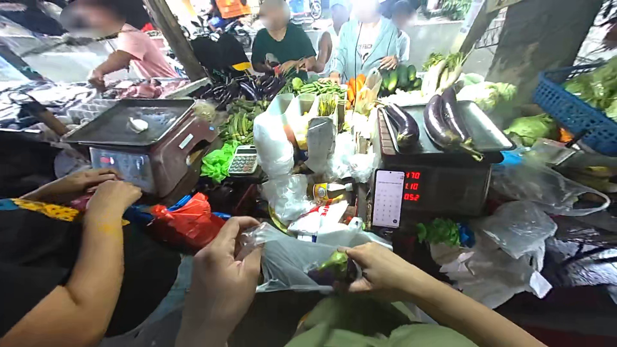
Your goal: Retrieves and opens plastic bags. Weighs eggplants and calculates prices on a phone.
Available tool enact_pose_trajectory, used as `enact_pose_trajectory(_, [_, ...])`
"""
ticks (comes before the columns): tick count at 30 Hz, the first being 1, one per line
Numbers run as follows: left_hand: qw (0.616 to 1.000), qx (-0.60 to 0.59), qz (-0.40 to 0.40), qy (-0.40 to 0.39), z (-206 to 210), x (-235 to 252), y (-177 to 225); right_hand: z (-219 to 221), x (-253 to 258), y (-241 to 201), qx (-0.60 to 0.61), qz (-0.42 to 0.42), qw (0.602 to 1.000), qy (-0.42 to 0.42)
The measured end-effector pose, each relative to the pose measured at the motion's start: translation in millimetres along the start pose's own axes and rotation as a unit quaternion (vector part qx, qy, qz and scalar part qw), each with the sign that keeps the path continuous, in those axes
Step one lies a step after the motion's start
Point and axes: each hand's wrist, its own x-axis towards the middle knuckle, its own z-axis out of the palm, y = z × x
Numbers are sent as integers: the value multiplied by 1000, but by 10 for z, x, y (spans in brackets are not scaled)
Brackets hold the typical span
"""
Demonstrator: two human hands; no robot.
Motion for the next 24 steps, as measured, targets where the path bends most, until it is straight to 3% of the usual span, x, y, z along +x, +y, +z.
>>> enact_pose_trajectory(2, [986,-135,-39,-86,23,-50,-23,-15,-62,32,-3,15,1000,-12])
enact_pose_trajectory(3, [961,-234,-51,-135,33,-77,-2,-15,-81,62,-1,22,1000,-19])
enact_pose_trajectory(7, [805,-530,-57,-259,123,-116,102,31,-153,206,-11,16,1000,-23])
enact_pose_trajectory(9, [757,-593,-46,-270,94,-85,178,80,-171,273,-16,-11,1000,6])
enact_pose_trajectory(14, [790,-491,78,-359,142,38,401,143,-122,304,-15,-88,992,92])
enact_pose_trajectory(17, [741,-510,92,-428,308,104,633,212,-4,256,42,-213,966,141])
enact_pose_trajectory(19, [705,-541,93,-450,351,132,742,236,64,240,89,-246,960,100])
enact_pose_trajectory(21, [703,-552,100,-438,253,160,765,194,104,234,94,-171,981,15])
enact_pose_trajectory(24, [757,-523,108,-376,-14,216,620,117,157,276,32,-41,995,-81])
